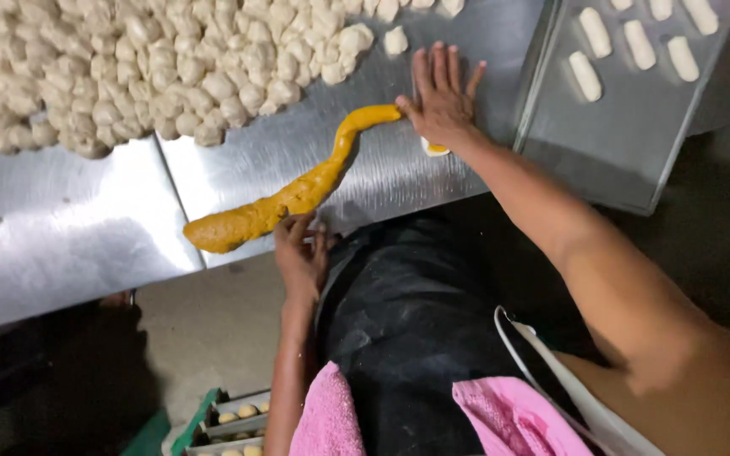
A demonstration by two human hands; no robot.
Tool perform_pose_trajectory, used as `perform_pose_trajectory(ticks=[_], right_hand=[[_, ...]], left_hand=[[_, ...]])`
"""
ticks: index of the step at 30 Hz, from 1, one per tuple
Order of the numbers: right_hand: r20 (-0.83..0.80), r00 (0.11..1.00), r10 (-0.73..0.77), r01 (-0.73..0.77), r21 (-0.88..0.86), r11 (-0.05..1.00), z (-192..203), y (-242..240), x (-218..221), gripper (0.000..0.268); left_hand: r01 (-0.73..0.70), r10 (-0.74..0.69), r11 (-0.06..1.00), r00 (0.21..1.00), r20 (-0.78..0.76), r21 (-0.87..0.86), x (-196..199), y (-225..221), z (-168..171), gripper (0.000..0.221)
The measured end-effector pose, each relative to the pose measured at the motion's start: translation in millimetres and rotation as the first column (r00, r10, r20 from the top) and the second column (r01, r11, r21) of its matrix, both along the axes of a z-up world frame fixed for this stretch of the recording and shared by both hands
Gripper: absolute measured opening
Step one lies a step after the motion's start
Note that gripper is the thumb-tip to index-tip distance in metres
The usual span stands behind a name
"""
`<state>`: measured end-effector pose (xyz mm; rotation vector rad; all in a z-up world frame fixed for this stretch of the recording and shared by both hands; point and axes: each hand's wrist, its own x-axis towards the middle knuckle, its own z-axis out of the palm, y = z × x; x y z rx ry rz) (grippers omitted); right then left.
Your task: The recorder is shaping small pieces of dough, filling them with a yellow paste, and placing them on a metal baking tray.
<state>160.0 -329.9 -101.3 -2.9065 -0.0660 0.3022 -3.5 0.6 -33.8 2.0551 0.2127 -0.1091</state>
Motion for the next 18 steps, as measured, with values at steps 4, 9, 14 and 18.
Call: perform_pose_trajectory(ticks=[4, 9, 14, 18], right_hand=[[0.36, 0.928, 0.098, -0.091, -0.038, 0.995, -12.3, 4.4, -17.0, 0.086], [0.148, 0.989, 0.026, -0.022, -0.032, 0.999, -13.1, -4.6, -21.4, 0.046], [0.167, 0.973, 0.16, -0.168, 0.032, 0.985, -7.4, -6.5, -4.9, 0.046], [0.136, 0.991, -0.012, 0.016, -0.024, 1.0, -16.8, 3.3, -0.4, 0.056]], left_hand=[[-0.069, 0.07, 0.997, 0.997, 0.015, -0.043, -4.6, 22.7, -7.6, 0.023], [-0.045, 0.05, 0.995, 0.998, 0.049, -0.092, 7.7, 25.3, 10.6, 0.026], [-0.04, 0.045, 0.996, 0.997, 0.06, -0.082, 4.5, 39.8, 19.7, 0.026], [-0.048, 0.052, 0.996, 0.998, 0.046, -0.08, -1.4, 48.7, 14.0, 0.025]])
